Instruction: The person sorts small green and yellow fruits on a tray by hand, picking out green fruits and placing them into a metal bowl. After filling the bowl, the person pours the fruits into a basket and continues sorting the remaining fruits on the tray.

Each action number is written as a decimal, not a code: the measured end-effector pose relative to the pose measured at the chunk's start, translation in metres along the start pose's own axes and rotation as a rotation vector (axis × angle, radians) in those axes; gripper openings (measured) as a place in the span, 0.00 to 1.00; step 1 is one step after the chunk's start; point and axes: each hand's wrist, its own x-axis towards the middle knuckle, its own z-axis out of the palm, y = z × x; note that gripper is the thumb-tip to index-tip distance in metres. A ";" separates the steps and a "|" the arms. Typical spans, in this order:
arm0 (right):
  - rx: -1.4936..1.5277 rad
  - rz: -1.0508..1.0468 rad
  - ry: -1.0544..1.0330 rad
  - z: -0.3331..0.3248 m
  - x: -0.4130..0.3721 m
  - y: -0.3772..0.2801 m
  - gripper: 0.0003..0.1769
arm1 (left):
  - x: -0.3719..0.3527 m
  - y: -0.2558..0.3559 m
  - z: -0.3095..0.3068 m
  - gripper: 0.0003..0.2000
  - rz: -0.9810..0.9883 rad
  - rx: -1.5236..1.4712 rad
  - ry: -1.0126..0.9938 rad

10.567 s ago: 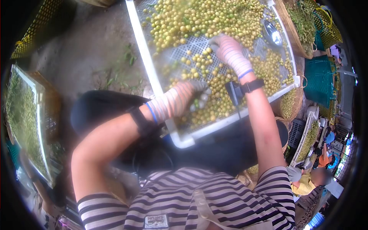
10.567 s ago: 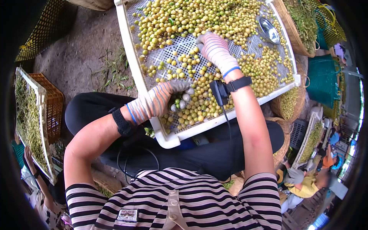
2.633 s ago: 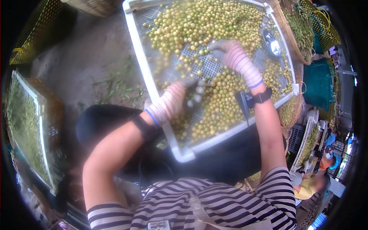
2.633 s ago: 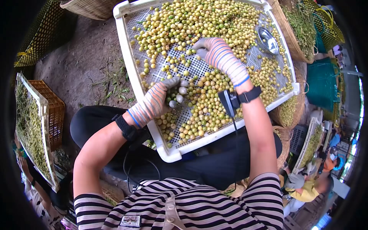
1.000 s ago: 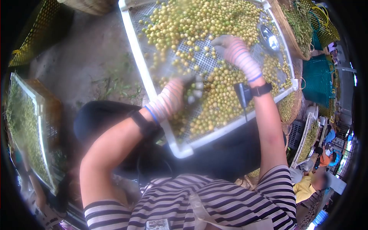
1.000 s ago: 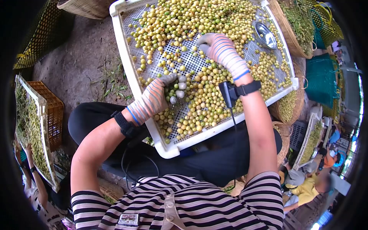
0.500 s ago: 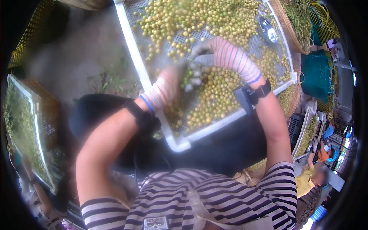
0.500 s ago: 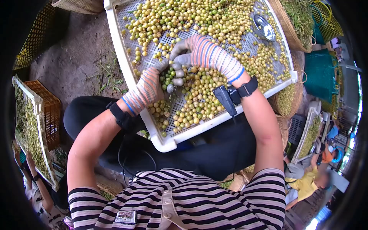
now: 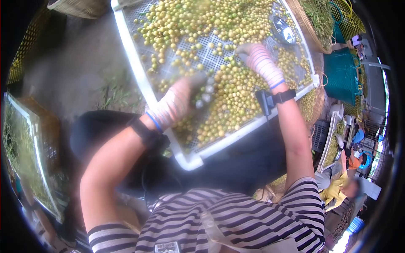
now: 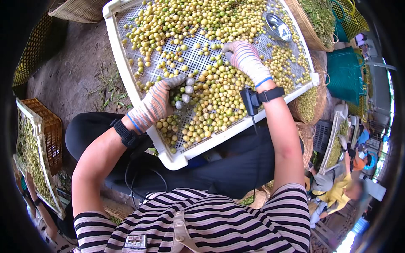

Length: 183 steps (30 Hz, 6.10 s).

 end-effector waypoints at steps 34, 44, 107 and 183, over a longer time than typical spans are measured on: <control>0.439 -0.158 -0.029 -0.022 -0.043 -0.079 0.13 | 0.007 -0.009 0.001 0.13 -0.027 0.023 0.047; 0.053 0.050 -0.017 -0.016 -0.038 0.015 0.10 | 0.001 -0.009 0.003 0.11 -0.032 0.036 -0.010; 0.547 -0.113 0.444 0.011 -0.067 -0.097 0.06 | -0.005 0.000 0.025 0.10 0.085 0.087 -0.067; 0.283 0.122 0.020 -0.035 -0.003 0.052 0.12 | 0.004 0.009 0.001 0.14 0.369 0.929 0.256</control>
